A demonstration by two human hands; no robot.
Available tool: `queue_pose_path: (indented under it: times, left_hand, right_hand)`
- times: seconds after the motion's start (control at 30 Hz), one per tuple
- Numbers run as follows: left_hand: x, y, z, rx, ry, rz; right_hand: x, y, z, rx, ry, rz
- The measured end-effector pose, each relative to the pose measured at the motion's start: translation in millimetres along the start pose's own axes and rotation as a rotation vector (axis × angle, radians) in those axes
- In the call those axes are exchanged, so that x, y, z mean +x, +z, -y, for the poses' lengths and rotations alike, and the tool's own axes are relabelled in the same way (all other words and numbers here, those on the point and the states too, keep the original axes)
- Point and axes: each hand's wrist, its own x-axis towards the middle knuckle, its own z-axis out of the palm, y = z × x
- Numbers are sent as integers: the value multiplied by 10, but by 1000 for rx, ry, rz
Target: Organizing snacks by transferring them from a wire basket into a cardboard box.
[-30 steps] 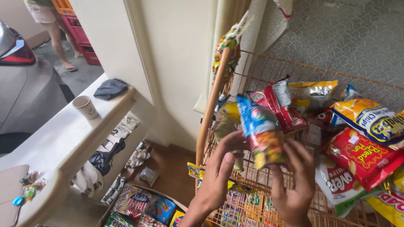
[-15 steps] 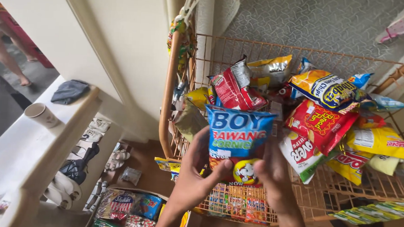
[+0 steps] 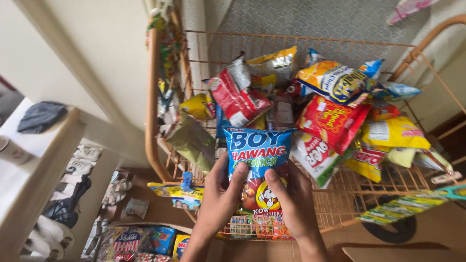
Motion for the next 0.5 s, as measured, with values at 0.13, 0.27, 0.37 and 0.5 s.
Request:
queue_pose_path:
  times: [0.13, 0.27, 0.37, 0.5]
  left_hand:
    - [7, 235, 60, -16, 2, 91]
    - [6, 547, 127, -27, -6, 172]
    - [-25, 773, 273, 17, -80, 208]
    - [-63, 1180, 377, -73, -86, 310]
  right_hand:
    - [-109, -193, 103, 29, -30, -74]
    - [-224, -522, 132, 27, -34, -131]
    - [-354, -744, 229, 42, -4, -181]
    - [-562, -1065, 344, 85, 25, -288]
